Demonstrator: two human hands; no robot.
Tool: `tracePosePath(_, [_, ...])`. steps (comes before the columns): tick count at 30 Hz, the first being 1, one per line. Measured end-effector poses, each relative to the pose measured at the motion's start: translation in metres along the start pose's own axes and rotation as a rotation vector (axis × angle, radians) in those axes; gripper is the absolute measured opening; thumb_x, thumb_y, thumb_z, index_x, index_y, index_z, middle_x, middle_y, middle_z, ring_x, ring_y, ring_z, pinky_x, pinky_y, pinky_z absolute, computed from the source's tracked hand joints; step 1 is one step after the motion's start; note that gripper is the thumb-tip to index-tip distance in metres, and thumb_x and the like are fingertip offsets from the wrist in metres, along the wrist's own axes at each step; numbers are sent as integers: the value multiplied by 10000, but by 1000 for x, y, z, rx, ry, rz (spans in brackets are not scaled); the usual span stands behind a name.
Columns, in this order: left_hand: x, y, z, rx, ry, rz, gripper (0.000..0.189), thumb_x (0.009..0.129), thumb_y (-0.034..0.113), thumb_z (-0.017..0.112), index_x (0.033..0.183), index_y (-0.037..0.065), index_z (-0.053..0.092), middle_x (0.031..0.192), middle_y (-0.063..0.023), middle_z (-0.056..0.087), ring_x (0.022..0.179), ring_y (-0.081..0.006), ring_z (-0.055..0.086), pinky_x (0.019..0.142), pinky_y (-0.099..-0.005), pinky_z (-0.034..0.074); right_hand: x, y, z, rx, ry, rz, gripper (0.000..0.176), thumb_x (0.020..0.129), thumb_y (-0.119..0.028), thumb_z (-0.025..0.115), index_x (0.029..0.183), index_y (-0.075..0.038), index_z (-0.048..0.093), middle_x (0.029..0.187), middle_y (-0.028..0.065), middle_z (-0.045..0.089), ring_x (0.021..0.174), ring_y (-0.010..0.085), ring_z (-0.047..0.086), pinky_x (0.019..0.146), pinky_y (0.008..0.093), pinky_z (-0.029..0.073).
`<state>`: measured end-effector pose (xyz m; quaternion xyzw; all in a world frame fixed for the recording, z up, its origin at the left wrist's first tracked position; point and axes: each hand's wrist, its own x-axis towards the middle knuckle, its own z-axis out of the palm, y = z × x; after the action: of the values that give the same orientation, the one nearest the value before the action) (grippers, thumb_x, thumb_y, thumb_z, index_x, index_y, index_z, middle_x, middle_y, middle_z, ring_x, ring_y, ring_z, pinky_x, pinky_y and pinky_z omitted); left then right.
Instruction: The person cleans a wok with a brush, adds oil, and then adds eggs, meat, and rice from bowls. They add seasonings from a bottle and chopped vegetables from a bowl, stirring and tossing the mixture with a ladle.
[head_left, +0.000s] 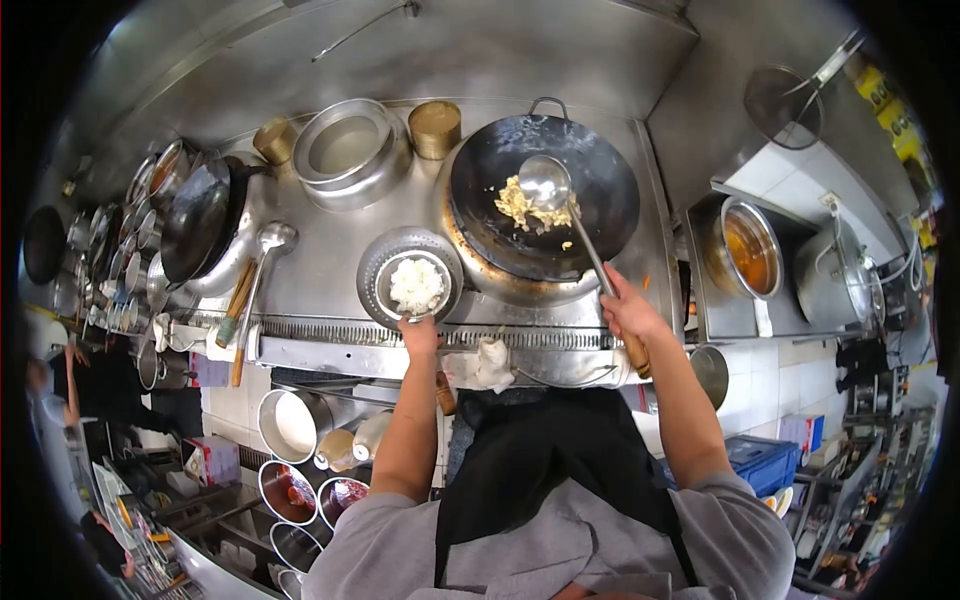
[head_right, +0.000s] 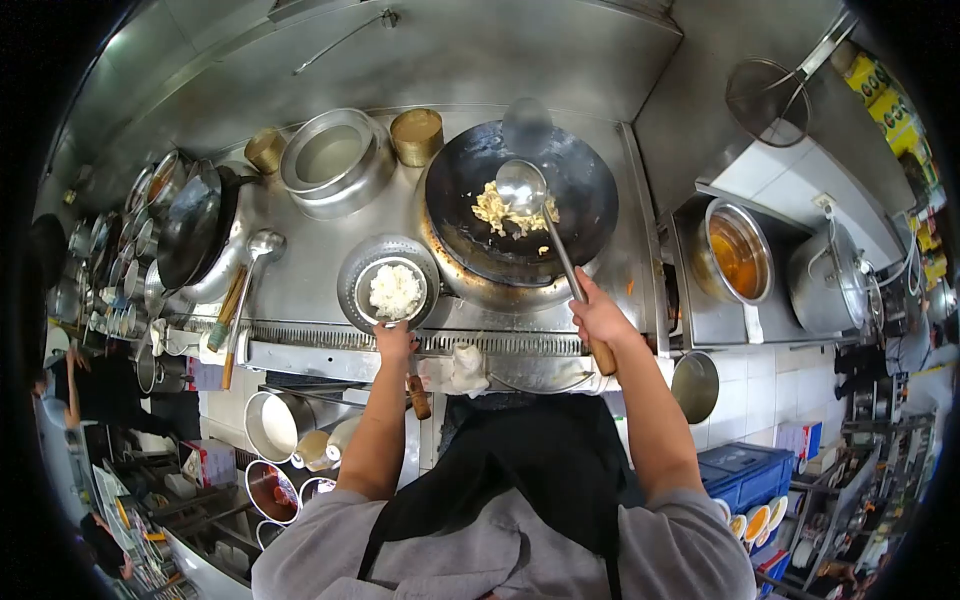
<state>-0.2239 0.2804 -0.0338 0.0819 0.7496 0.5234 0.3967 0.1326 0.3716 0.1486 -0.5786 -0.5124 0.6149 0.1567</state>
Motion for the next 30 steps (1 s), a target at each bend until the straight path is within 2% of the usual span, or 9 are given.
tracePosePath(2, [-5,2,2,-114,-25,-41,638,856,91,618,1383,9,269,901,-135,577,689,-194,588,453,-312,471,-8,-3,-5,-49,-4,-16,690,984,-87,484,1572,-228,150,702,30,476,468,113,432,427,290,397])
tracePosePath(4, [-6,-1,7,-148,42,19,601,853,82,615,1359,15,296,860,-98,575,657,-172,574,476,-298,483,-10,0,-18,250,-146,-62,700,974,-100,489,1572,-228,149,685,27,482,473,116,440,431,294,401])
tracePosePath(5, [-11,2,11,-147,80,57,584,856,82,615,1348,14,308,866,-93,574,647,-162,563,476,-291,477,0,-1,-26,239,-163,-75,700,974,-100,489,1572,-228,149,685,27,482,473,116,440,431,294,401])
tracePosePath(7, [-26,3,16,-138,130,100,567,858,82,615,1337,14,320,872,-87,572,637,-153,553,477,-285,471,19,6,-36,332,-276,80,705,975,-112,493,1573,-243,144,685,25,482,480,115,448,438,291,409])
tracePosePath(11, [-59,6,21,-133,34,182,524,878,55,603,1334,29,346,920,-66,547,712,-132,559,539,-286,505,24,0,-49,39,-155,-68,711,985,-125,508,1573,-278,139,695,23,484,483,115,451,440,292,417])
tracePosePath(17, [-97,9,29,-172,-34,242,462,911,90,596,1324,55,393,936,-34,534,755,-124,557,621,-284,513,27,15,-76,285,-379,11,694,991,-122,495,1571,-281,149,692,23,475,479,114,450,434,290,411])
tracePosePath(20, [-106,11,34,-163,-83,210,456,916,86,593,1327,65,395,938,-35,537,750,-124,557,608,-278,502,35,6,-66,150,-295,21,686,995,-118,489,1569,-291,155,693,28,475,476,115,450,431,286,409])
tracePosePath(26, [-118,16,18,-271,-78,180,439,911,69,587,1320,70,426,967,-48,548,754,-136,580,610,-291,493,-8,8,-79,230,-219,-47,685,992,-115,490,1569,-271,154,678,19,476,479,111,453,438,281,415])
tracePosePath(30, [-105,0,5,-327,-46,122,410,910,66,590,1292,76,442,957,-57,577,773,-151,607,619,-303,513,17,14,-83,127,-163,-8,687,991,-108,484,1573,-245,144,668,14,471,477,111,453,441,284,416])
